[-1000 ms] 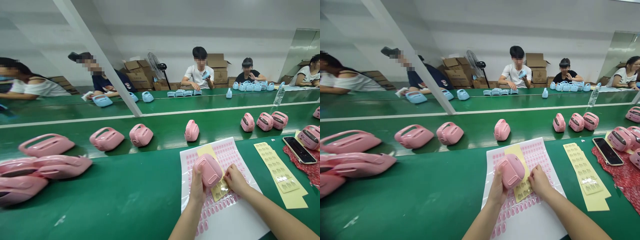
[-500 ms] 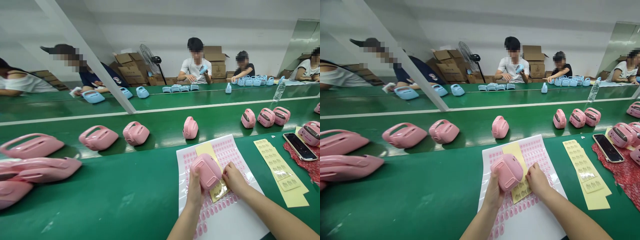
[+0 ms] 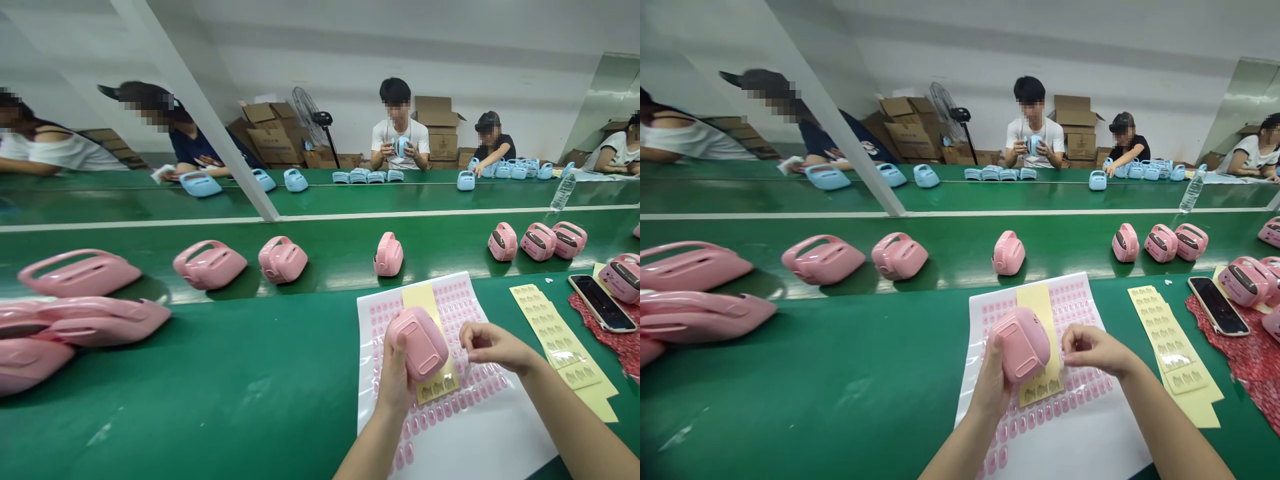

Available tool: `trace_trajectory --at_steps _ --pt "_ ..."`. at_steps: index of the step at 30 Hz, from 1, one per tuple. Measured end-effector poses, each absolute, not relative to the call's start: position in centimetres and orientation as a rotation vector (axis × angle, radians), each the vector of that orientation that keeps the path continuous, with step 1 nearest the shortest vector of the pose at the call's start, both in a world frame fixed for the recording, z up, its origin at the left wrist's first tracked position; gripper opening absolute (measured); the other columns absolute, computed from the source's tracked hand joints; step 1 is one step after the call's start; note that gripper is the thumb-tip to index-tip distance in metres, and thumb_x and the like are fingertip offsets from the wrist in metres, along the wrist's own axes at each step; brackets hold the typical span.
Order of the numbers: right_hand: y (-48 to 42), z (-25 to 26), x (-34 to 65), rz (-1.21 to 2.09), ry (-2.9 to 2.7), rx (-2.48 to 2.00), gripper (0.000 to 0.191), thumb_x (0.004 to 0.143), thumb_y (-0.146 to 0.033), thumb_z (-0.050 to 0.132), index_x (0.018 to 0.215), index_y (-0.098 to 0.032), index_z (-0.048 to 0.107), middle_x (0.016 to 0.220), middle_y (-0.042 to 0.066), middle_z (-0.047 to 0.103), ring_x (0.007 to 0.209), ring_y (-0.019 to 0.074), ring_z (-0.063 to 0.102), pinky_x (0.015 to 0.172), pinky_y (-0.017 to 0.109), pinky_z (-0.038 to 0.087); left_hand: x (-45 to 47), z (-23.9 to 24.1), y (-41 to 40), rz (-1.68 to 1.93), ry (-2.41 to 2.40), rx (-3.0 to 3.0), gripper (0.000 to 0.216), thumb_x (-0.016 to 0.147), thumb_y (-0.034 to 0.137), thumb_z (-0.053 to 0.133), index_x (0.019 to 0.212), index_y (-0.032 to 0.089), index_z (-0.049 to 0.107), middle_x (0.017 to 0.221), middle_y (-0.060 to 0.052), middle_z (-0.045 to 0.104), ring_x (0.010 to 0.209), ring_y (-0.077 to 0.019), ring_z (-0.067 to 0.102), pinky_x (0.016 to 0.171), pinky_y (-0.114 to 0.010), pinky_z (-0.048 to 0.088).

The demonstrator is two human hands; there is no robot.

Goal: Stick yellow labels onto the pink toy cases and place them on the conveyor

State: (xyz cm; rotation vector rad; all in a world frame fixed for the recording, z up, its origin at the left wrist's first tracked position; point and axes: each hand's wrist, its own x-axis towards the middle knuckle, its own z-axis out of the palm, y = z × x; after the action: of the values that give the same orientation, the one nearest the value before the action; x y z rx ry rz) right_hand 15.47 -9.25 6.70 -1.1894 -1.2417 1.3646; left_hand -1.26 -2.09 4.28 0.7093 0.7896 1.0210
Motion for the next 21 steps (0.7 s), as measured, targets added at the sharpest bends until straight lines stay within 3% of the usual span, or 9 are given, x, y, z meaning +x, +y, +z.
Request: trace_trajectory --at_steps 7,16,21 --pt "-6.1 10.8 12.6 1.292 -1.246 -1.333 0.028 0.06 -0.04 0.069 0.063 -0.017 0.054 0.061 -0.004 0.049 0.057 0.0084 0.042 0.055 0.022 0.034 -1.4 4.8 -2.6 1.053 0.771 0.738 0.069 0.059 0.059 0.066 0.116 0.024 0.05 0.115 -0.009 0.057 0.108 -0.0279 0.051 0.082 -0.033 0.046" --pt "-4.7 10.8 11.4 1.275 -1.346 -1.496 0.01 0.062 -0.019 0.061 0.056 -0.016 0.053 0.054 -0.004 0.051 0.051 0.0084 0.045 0.048 0.02 0.035 -0.9 4.4 -2.9 1.089 0.78 0.693 0.076 0.058 0.06 0.066 0.123 0.026 0.045 0.115 -0.011 0.058 0.107 -0.0306 0.053 0.083 -0.038 0.046" --pt "-4.8 10.8 11.0 1.165 -1.368 -1.543 0.009 0.063 -0.017 0.058 0.056 -0.016 0.053 0.056 -0.003 0.052 0.054 0.0099 0.048 0.051 0.022 0.039 -0.9 4.4 -2.9 1.077 0.774 0.687 0.077 0.059 0.059 0.065 0.125 0.026 0.043 0.117 -0.012 0.057 0.103 -0.0311 0.056 0.081 -0.041 0.048"
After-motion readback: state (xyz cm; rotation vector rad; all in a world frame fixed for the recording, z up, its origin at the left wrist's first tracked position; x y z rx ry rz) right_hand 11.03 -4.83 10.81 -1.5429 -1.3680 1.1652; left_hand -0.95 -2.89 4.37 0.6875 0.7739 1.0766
